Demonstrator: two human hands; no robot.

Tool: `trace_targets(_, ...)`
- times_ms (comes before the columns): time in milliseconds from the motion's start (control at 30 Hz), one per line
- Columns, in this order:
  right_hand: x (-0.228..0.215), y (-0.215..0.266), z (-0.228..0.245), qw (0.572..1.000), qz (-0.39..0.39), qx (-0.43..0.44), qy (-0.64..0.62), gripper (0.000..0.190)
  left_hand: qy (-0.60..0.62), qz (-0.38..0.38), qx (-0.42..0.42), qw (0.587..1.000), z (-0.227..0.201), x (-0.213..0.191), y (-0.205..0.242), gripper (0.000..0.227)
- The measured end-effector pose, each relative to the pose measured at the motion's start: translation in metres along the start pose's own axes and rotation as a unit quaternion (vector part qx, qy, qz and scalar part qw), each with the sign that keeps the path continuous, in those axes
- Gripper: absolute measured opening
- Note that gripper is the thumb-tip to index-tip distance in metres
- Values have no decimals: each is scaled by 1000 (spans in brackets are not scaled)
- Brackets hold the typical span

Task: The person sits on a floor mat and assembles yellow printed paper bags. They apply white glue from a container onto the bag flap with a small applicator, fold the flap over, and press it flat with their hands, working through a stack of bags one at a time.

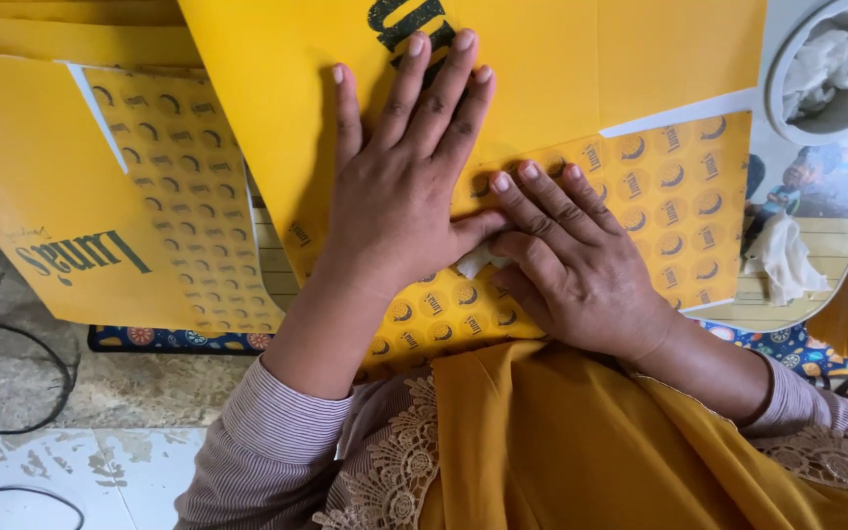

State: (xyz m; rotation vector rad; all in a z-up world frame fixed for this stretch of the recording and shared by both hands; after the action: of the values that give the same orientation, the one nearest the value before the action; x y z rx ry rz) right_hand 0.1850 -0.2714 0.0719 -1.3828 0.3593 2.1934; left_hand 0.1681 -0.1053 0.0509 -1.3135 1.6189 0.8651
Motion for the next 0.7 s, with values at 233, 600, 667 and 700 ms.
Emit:
trace_targets(233, 0, 1, -1, 1000, 4, -5, -1, 31, 3, 5, 4, 1000, 0, 3, -1, 108)
trace_targets(600, -4, -2, 1, 1000, 1, 0, -7, 25, -2, 7, 6, 1000, 2, 5, 0, 111)
trace_targets(667, -4, -2, 2, 1000, -3, -5, -5, 25, -3, -5, 11, 1000, 5, 3, 1, 111)
trace_targets(700, -3, -2, 2, 1000, -1, -3, 2, 27, 3, 7, 9, 1000, 6, 4, 1, 115)
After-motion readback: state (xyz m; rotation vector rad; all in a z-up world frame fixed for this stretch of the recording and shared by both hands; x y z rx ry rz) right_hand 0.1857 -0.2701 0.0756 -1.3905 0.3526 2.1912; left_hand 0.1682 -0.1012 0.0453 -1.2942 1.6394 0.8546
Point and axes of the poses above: each hand's wrist, its own y-axis away from the middle knuckle, its own x-axis out of the palm, z = x × y, the point moved 5 cm from there along -y, towards the middle knuckle, and after that the axes turned 12 degrees about x, right-handed, at the moved point
